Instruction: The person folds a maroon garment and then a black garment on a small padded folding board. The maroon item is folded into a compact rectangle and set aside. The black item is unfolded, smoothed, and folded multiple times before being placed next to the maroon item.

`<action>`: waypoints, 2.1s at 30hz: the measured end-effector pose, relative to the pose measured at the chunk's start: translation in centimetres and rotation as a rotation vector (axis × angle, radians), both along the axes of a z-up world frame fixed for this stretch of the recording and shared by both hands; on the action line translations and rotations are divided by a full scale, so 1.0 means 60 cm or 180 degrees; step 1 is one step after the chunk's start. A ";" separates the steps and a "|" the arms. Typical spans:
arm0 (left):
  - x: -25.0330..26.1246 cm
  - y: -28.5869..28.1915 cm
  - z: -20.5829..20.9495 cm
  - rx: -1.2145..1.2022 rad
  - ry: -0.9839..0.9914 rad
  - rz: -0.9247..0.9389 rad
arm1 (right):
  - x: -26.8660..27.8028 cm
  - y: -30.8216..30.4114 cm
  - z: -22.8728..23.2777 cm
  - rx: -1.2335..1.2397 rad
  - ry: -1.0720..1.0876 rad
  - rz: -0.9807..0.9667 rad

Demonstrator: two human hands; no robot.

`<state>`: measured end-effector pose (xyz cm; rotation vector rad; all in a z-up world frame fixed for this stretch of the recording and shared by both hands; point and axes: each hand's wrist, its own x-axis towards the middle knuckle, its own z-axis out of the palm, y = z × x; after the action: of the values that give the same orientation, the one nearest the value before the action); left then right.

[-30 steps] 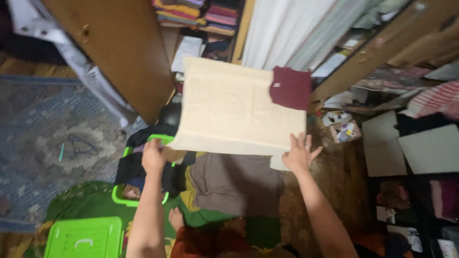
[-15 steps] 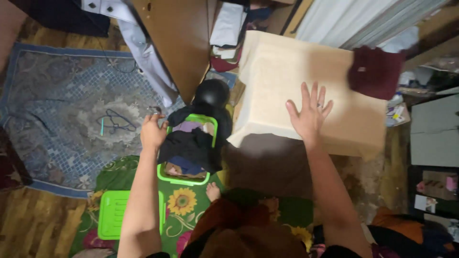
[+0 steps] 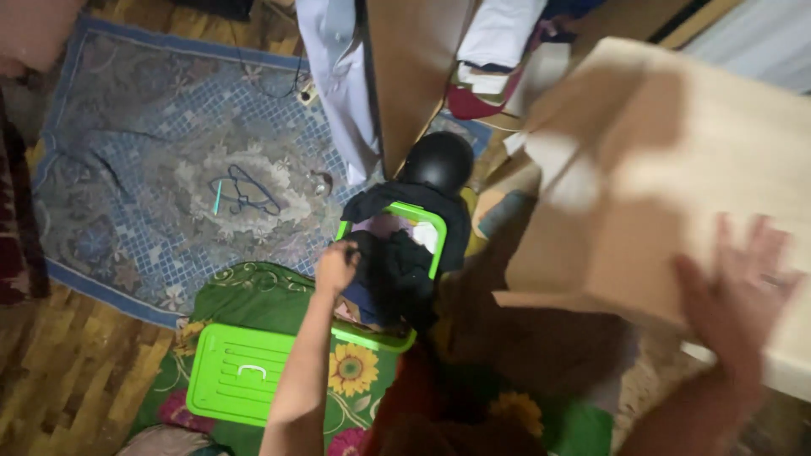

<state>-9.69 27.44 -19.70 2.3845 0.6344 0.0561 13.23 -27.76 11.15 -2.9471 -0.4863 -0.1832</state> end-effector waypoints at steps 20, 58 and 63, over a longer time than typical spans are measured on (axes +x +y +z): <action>0.056 -0.064 -0.301 -0.1669 0.1519 0.0303 | 0.001 -0.074 -0.077 0.0188 -0.0474 0.0603; 0.676 -0.505 0.705 -0.1045 -0.0463 -0.1629 | 0.213 -0.082 0.060 0.4864 0.3426 -0.1495; 0.633 -0.484 0.569 -0.0623 -0.0045 -0.1305 | 0.214 -0.143 0.073 0.5245 0.4333 -0.2660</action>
<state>28.27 -1.63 14.44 2.2732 0.1275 -0.1592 26.06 -36.36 15.51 -0.9682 0.7448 0.8229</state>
